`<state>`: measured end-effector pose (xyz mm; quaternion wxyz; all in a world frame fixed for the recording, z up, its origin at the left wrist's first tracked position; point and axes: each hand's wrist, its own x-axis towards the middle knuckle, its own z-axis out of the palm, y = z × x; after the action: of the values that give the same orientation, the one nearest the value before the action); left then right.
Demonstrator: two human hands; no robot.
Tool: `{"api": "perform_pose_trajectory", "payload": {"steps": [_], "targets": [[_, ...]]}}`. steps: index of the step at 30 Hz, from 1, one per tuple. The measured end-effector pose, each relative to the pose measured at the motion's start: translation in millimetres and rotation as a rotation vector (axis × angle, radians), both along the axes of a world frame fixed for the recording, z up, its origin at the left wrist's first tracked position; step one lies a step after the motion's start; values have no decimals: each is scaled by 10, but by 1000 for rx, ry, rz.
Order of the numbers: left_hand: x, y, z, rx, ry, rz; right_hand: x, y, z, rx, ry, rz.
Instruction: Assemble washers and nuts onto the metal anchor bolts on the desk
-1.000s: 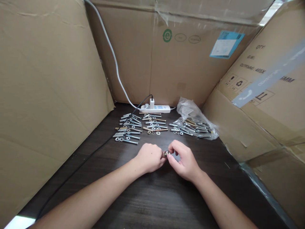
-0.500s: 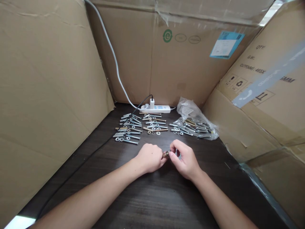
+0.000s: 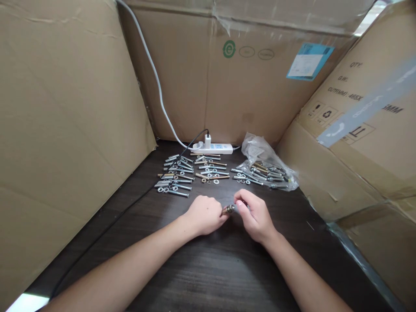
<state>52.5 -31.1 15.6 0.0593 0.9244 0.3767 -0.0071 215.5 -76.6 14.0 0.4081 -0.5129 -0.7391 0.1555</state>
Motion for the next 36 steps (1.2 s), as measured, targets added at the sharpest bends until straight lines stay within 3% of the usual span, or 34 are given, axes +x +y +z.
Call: {"api": "perform_pose_trajectory", "payload": {"steps": [13,18,22,36], "targets": [[-10,2,-3,-15,-6,-17,-25,2,-9,-2,-127,51],[-3,6,7,-27,4,15,-20,-3,-3,10,-58,7],[-3,5,14,-42,3,13,-14,-20,5,-15,-20,53],[-29,1,0,-9,-12,-32,-31,0,-9,-7,-97,54]]}}
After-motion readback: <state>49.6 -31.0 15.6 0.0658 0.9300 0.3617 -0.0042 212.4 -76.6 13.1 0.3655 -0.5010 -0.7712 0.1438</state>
